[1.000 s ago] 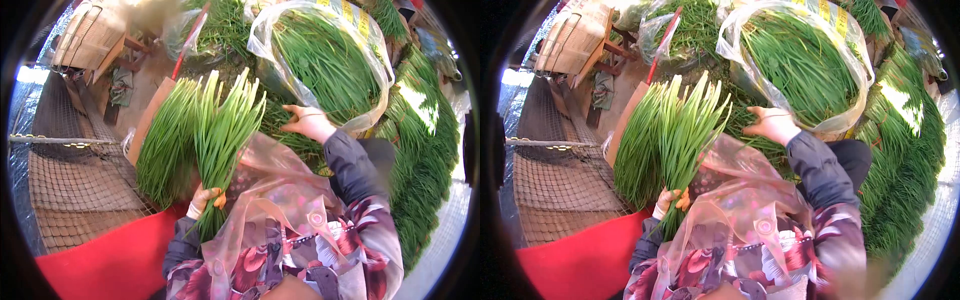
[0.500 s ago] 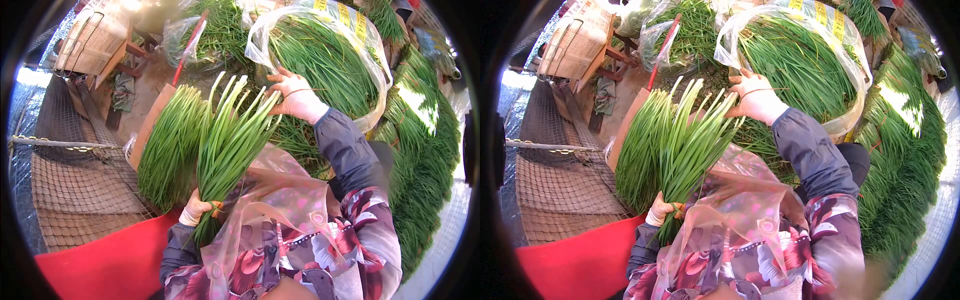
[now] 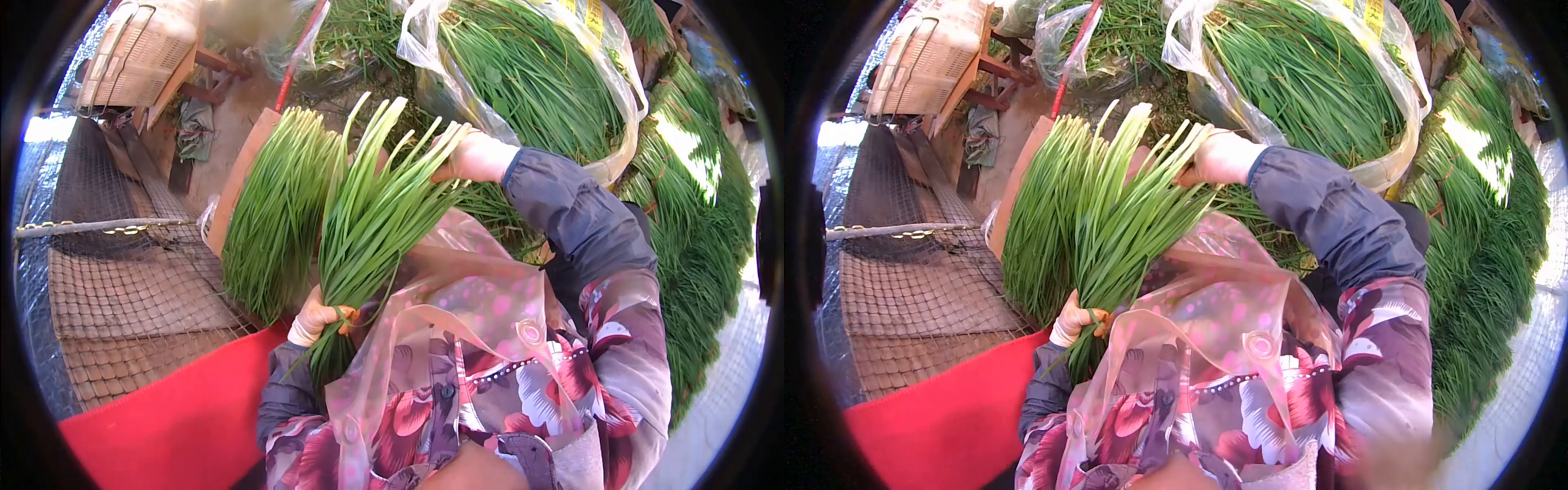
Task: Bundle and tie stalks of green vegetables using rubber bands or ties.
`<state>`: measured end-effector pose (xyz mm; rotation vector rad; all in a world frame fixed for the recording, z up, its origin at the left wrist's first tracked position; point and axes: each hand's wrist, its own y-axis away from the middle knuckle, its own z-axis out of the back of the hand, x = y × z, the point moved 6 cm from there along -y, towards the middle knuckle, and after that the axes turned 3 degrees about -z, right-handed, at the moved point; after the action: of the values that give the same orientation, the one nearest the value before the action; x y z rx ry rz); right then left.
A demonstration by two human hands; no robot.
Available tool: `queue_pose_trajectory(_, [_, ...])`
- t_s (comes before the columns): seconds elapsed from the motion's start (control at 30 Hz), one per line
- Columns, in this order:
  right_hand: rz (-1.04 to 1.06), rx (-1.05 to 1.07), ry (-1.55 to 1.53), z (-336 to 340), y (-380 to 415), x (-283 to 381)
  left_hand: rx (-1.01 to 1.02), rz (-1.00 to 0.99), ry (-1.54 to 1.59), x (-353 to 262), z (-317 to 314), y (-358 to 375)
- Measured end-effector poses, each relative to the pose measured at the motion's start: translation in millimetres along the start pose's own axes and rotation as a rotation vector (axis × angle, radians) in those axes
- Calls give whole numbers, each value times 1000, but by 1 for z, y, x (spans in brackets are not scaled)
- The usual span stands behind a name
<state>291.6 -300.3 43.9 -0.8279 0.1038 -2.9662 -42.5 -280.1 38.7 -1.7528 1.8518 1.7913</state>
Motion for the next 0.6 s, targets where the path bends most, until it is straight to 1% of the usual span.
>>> queue_pose_trajectory(0.07, [21, -18, 41, -2, 0, 3, -40, 22, 44, -2, 0, 7])
queue_pose_trajectory(0.13, [-144, 97, -233, -3, -2, -4, -92, 36, -91, -5, 9, 13])
queue_pose_trajectory(0.17, [-205, -50, -395, 5, 4, -20, -77, 30, -95, -2, 18, 16])
queue_pose_trajectory(0.2, [-260, -62, -321, 32, 6, -24, -80, 30, -92, 0, 29, 23])
queue_pose_trajectory(0.23, [-478, -151, -475, 36, 19, -55, -53, 47, -94, 3, 38, 29])
queue_pose_trajectory(0.27, [-619, -142, -191, 55, 27, -69, -28, 66, -95, 7, 43, 35])
queue_pose_trajectory(0.3, [-553, -31, 285, 35, 38, -98, -76, 83, -71, 10, 48, 42])
queue_pose_trajectory(0.37, [-470, 590, 711, -36, 88, -112, -46, 79, -28, 13, 52, 47])
queue_pose_trajectory(0.4, [-515, 810, 730, -69, 115, -122, -12, 77, 17, 14, 52, 48])
queue_pose_trajectory(0.43, [-493, 798, 629, -50, 101, -103, -12, 12, 41, 10, 46, 48])
queue_pose_trajectory(0.47, [-466, 789, 529, -32, 85, -82, -13, 3, 50, 12, 47, 46])
queue_pose_trajectory(0.53, [-548, 70, -345, -1, 44, -93, -21, 27, 41, 14, 49, 45])
queue_pose_trajectory(0.6, [-494, -10, -841, 26, -3, -68, -6, 14, 2, 3, 40, 44])
